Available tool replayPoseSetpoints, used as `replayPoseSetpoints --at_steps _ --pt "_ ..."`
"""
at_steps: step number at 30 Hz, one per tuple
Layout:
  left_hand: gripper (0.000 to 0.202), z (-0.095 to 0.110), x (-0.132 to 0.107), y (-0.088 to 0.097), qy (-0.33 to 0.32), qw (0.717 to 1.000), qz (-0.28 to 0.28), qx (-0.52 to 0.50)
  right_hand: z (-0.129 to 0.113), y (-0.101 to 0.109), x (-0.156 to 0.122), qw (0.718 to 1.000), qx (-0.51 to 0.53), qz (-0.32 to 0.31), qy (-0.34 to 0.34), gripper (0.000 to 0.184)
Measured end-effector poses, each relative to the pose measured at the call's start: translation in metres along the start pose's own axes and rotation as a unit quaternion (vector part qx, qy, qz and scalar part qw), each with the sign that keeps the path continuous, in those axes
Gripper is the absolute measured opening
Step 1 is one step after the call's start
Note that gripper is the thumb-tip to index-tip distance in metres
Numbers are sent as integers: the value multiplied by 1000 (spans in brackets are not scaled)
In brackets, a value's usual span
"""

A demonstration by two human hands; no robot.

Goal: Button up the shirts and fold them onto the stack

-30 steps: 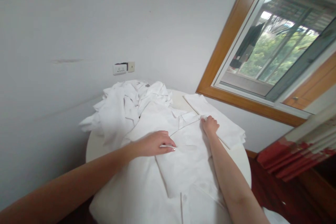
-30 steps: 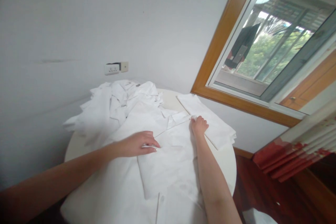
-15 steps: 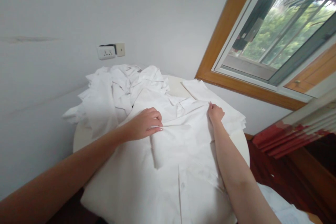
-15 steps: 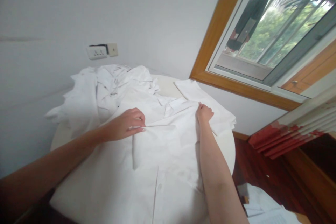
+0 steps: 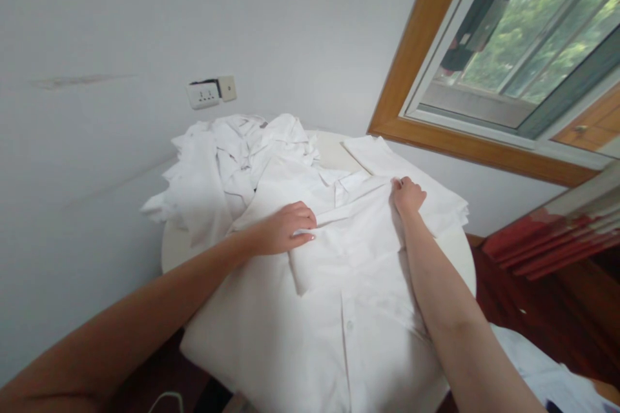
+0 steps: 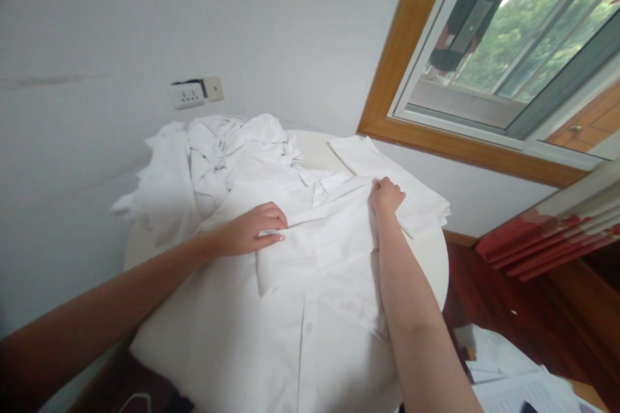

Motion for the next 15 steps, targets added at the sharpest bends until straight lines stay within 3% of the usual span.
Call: replayPoseSetpoints --at_steps 4,8,11,15 --pt "23 -5 -10 26 39 997 -28 -56 4 0 2 1000 4 -6 -10 42" --pt "34 -18 -23 52 162 979 -109 -65 4 0 1 1000 -3 -18 -6 44" --pt "46 -26 -24 52 232 965 -111 -47 3 0 -2 1000 1 -17 -2 47" --pt "49 -24 -15 33 235 970 -65 -1 0 -1 -6 999 -2 -16 -39 52"
Point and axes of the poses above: each hand's wrist, its own x-axis towards the middle knuckle, its own y-axis out of the back of the hand, z = x × y, the point moved 1 cm from there along x, towards the middle knuckle, and after that the axes turned 7 degrees about z, right-handed, at the moved point
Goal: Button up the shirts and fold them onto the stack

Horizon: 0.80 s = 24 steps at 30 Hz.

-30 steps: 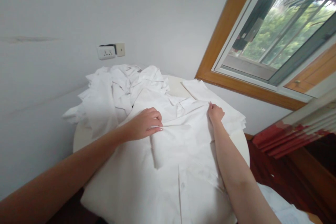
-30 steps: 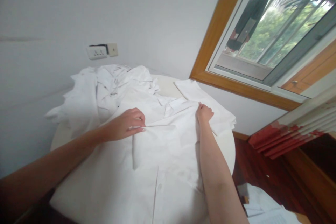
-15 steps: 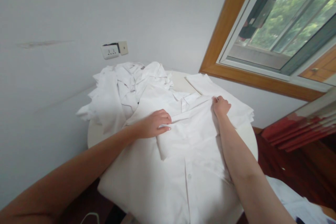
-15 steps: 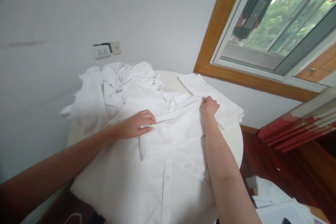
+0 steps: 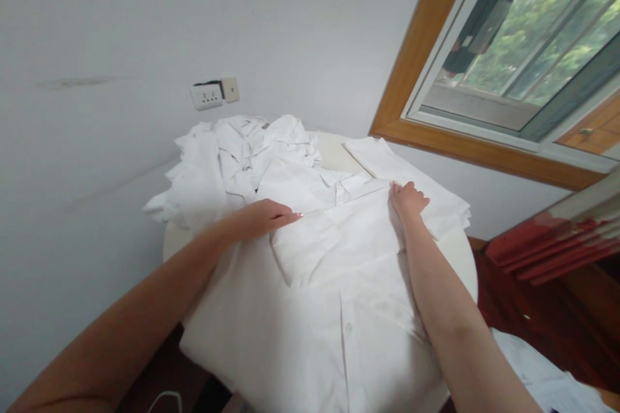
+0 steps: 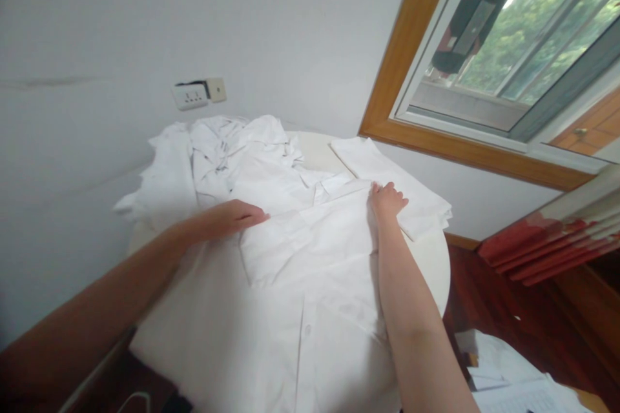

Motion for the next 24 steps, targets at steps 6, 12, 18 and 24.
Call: replayPoseSetpoints --at_steps 6,12,18,24 --pt "41 14 6 -28 -84 991 89 56 -1 -4 -4 999 -20 -15 23 40" --pt "38 21 -8 -2 -93 992 -24 -84 2 -4 -7 997 -27 48 60 39" --pt "29 33 -43 45 -132 970 -121 -166 6 -9 -8 995 -11 67 75 41" --pt "24 17 -69 61 -65 991 -98 -58 6 -12 -7 996 3 55 63 40"
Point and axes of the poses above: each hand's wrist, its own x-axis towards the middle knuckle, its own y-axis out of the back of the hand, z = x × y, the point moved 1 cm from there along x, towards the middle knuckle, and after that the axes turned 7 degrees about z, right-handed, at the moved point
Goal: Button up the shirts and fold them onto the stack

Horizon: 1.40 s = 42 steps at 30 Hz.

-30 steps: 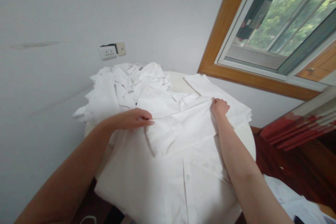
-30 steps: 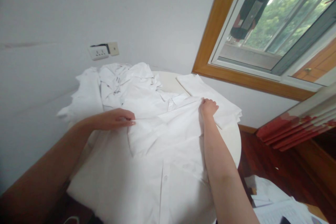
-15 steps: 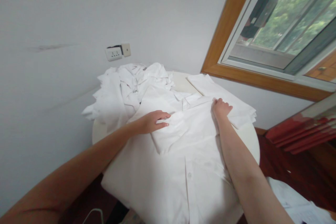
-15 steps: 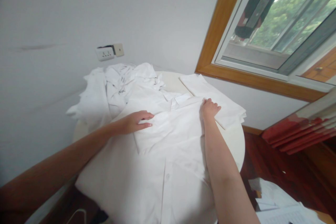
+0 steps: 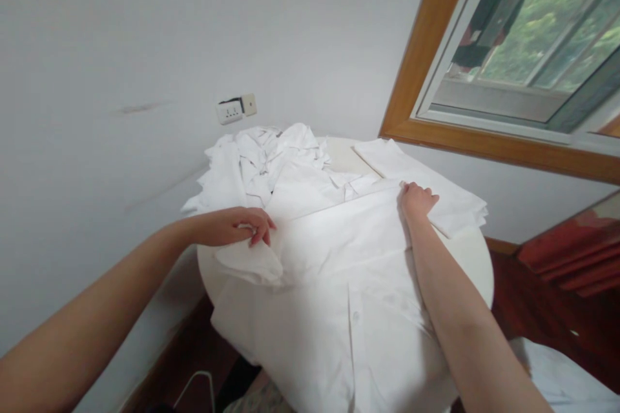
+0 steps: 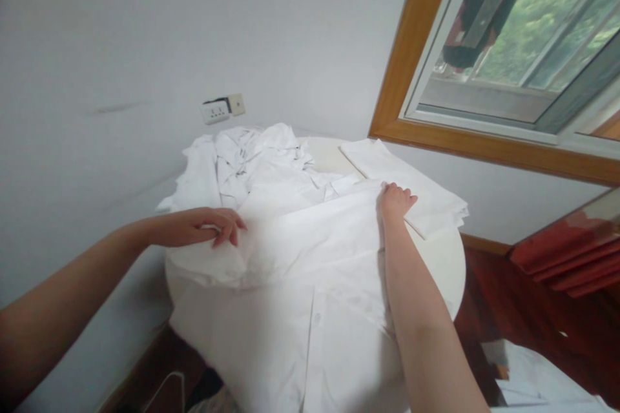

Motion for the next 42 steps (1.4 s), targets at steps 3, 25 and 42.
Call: replayPoseSetpoints --at_steps 3,25,42 --pt "25 -6 -8 2 34 995 36 89 0 0 -1 1000 6 -3 -3 40" --pt "55 1 3 -89 -63 961 122 238 12 19 12 998 20 -54 -39 36" --pt "39 12 25 -70 196 878 121 419 21 6 17 998 47 -24 -32 40"
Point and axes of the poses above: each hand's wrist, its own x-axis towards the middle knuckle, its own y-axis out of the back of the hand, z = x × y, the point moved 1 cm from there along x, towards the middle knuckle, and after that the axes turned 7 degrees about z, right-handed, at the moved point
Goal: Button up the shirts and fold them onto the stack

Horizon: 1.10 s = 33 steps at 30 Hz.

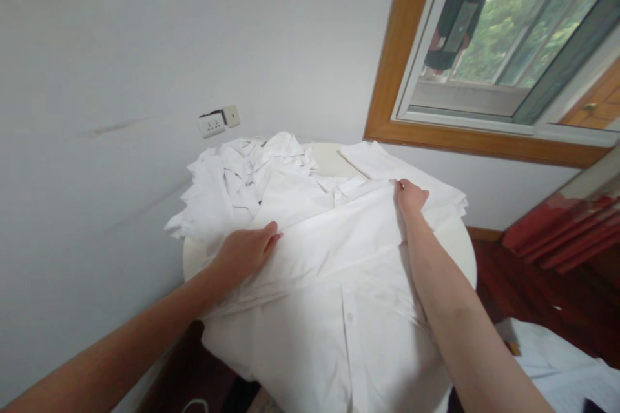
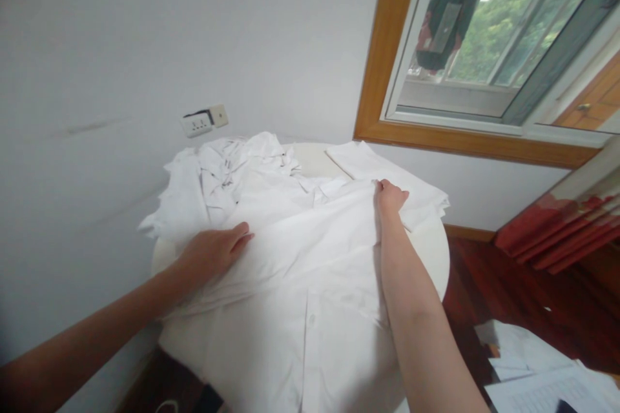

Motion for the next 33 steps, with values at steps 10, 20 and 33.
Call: replayPoseSetpoints --at_steps 10,20,33 --pt "21 3 -13 6 -54 983 174 -30 1 6 -4 998 9 56 17 39" --pt "49 41 0 -27 -288 932 98 -198 -47 -7 -28 971 24 -15 237 49" --pt "52 76 62 -8 -280 922 73 -258 -41 -27 -26 969 34 -95 226 55"
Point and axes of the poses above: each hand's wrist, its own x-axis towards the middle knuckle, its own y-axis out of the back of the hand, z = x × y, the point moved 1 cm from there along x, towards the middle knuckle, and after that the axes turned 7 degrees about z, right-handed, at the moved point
